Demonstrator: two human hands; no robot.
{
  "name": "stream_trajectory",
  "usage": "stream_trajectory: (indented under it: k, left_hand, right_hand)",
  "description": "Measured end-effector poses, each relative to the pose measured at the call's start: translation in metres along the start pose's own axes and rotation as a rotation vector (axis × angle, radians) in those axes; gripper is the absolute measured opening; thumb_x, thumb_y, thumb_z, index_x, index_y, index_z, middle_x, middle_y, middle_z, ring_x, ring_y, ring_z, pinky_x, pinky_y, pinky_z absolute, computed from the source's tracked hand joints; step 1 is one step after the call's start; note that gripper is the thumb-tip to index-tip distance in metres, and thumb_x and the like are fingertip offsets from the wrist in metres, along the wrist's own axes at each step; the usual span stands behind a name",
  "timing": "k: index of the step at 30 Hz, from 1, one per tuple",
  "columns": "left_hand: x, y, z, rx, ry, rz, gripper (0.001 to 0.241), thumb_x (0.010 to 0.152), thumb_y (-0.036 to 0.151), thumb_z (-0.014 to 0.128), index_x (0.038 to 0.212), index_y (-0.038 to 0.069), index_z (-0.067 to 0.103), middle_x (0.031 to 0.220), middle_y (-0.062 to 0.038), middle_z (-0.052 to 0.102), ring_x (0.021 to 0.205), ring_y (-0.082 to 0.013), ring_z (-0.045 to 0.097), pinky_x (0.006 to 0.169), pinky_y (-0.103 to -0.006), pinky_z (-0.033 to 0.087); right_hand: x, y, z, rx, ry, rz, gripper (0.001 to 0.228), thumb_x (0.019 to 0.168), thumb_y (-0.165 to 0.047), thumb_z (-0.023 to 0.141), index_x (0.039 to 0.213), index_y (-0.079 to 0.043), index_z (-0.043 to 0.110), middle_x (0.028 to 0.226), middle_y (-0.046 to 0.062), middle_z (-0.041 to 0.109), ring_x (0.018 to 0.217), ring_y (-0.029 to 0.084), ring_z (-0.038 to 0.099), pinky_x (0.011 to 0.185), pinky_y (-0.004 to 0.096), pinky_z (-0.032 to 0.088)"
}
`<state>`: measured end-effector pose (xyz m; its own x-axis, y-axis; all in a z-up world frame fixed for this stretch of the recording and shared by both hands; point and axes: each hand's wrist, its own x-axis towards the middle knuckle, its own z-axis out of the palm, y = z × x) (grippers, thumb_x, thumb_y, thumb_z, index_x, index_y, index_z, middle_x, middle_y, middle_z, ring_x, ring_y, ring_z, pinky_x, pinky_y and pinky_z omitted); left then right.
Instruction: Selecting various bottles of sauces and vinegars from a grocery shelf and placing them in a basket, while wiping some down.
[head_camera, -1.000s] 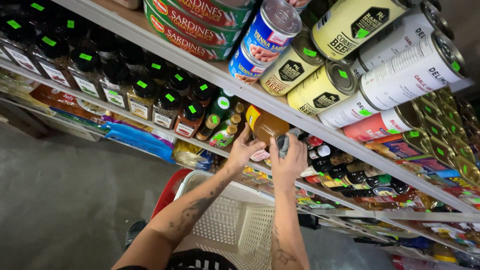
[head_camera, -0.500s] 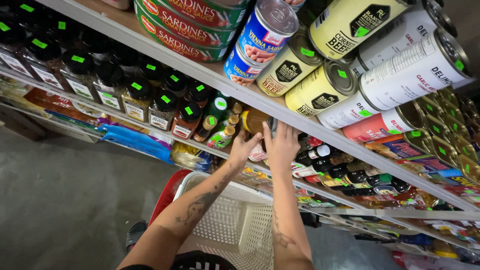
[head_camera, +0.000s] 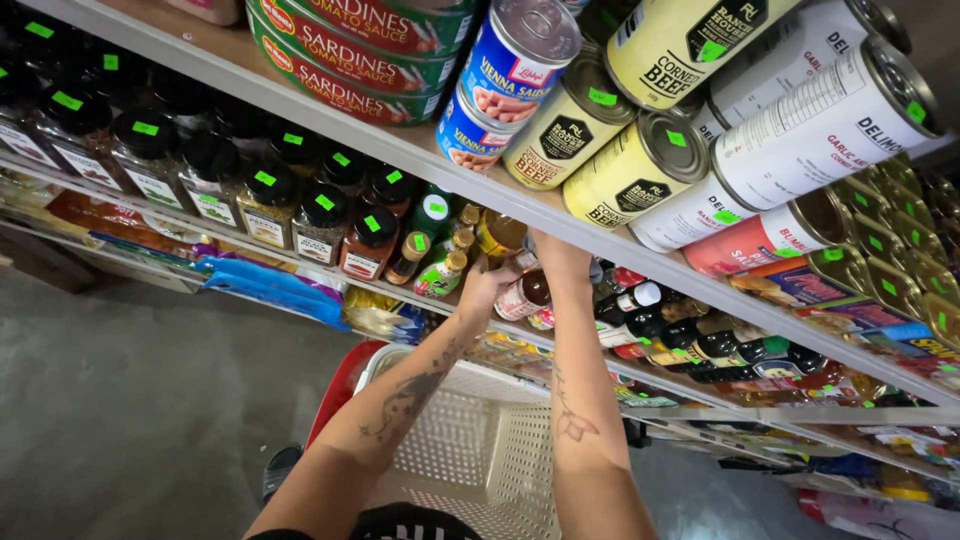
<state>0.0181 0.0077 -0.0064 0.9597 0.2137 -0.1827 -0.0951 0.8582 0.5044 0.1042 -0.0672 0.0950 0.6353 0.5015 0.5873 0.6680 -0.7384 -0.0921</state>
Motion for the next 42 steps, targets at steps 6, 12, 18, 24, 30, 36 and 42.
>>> stream_trajectory:
  k: [6, 12, 18, 24, 30, 36, 42]
  left_hand:
    - [0.010, -0.014, -0.014, 0.218, 0.073, -0.018, 0.075, 0.076, -0.008, 0.060, 0.149, -0.003, 0.044, 0.115, -0.018, 0.063, 0.098, -0.0243, 0.060, 0.087, -0.0349, 0.049]
    - [0.008, -0.023, -0.020, 0.229, 0.014, 0.068, 0.076, 0.076, -0.005, 0.060, 0.150, -0.002, 0.041, 0.127, -0.008, 0.064, 0.108, -0.0178, 0.062, 0.095, -0.0296, 0.048]
    - [0.020, -0.049, -0.033, 0.213, -0.014, 0.131, 0.085, 0.072, -0.005, 0.063, 0.152, -0.004, 0.033, 0.120, -0.014, 0.065, 0.091, -0.0219, 0.064, 0.076, -0.0335, 0.053]
    - [0.012, -0.042, -0.030, 0.260, -0.014, 0.108, 0.089, 0.073, -0.002, 0.066, 0.156, -0.005, 0.032, 0.113, -0.014, 0.064, 0.088, -0.0220, 0.062, 0.073, -0.0336, 0.052]
    - [0.013, -0.033, -0.034, 0.359, 0.004, 0.038, 0.089, 0.072, -0.001, 0.067, 0.154, 0.000, 0.032, 0.115, -0.012, 0.067, 0.094, -0.0205, 0.062, 0.080, -0.0317, 0.052]
    - [0.020, -0.041, -0.044, 0.386, -0.023, 0.095, 0.077, 0.073, -0.001, 0.069, 0.146, -0.003, 0.045, 0.116, -0.012, 0.066, 0.098, -0.0223, 0.061, 0.082, -0.0330, 0.051]
    - [0.014, -0.032, -0.034, 0.478, 0.012, 0.057, 0.073, 0.074, 0.000, 0.069, 0.144, -0.003, 0.048, 0.110, -0.015, 0.069, 0.092, -0.0245, 0.062, 0.079, -0.0340, 0.051]
  right_hand:
    - [0.016, 0.001, 0.011, 0.025, -0.115, 0.158, 0.025, 0.091, -0.026, 0.067, 0.103, -0.005, 0.076, 0.100, 0.021, 0.074, 0.096, 0.045, 0.067, 0.082, 0.051, 0.053]
    - [0.012, 0.039, 0.051, 0.059, -0.078, 0.096, 0.027, 0.098, -0.027, 0.062, 0.111, -0.007, 0.077, 0.113, 0.020, 0.073, 0.106, 0.043, 0.065, 0.092, 0.051, 0.049]
    - [0.015, 0.034, 0.051, 0.138, -0.002, 0.108, 0.037, 0.098, -0.038, 0.061, 0.111, -0.006, 0.076, 0.117, 0.018, 0.073, 0.112, 0.040, 0.063, 0.098, 0.049, 0.047]
    - [0.014, 0.057, 0.077, 0.038, -0.097, 0.137, 0.037, 0.100, -0.040, 0.061, 0.111, -0.008, 0.076, 0.113, 0.017, 0.074, 0.104, 0.040, 0.067, 0.091, 0.049, 0.052]
    - [0.018, 0.034, 0.061, 0.114, 0.102, 0.085, 0.034, 0.096, -0.037, 0.068, 0.107, -0.005, 0.076, 0.108, 0.019, 0.074, 0.100, 0.040, 0.069, 0.087, 0.048, 0.054]
    - [0.026, 0.023, 0.053, 0.031, 0.041, 0.079, 0.028, 0.095, -0.033, 0.070, 0.103, -0.006, 0.078, 0.102, 0.017, 0.076, 0.094, 0.038, 0.071, 0.082, 0.048, 0.056]
    - [0.023, 0.018, 0.050, 0.168, -0.009, 0.180, 0.027, 0.099, -0.031, 0.065, 0.099, -0.007, 0.076, 0.100, 0.015, 0.077, 0.092, 0.034, 0.073, 0.081, 0.045, 0.057]
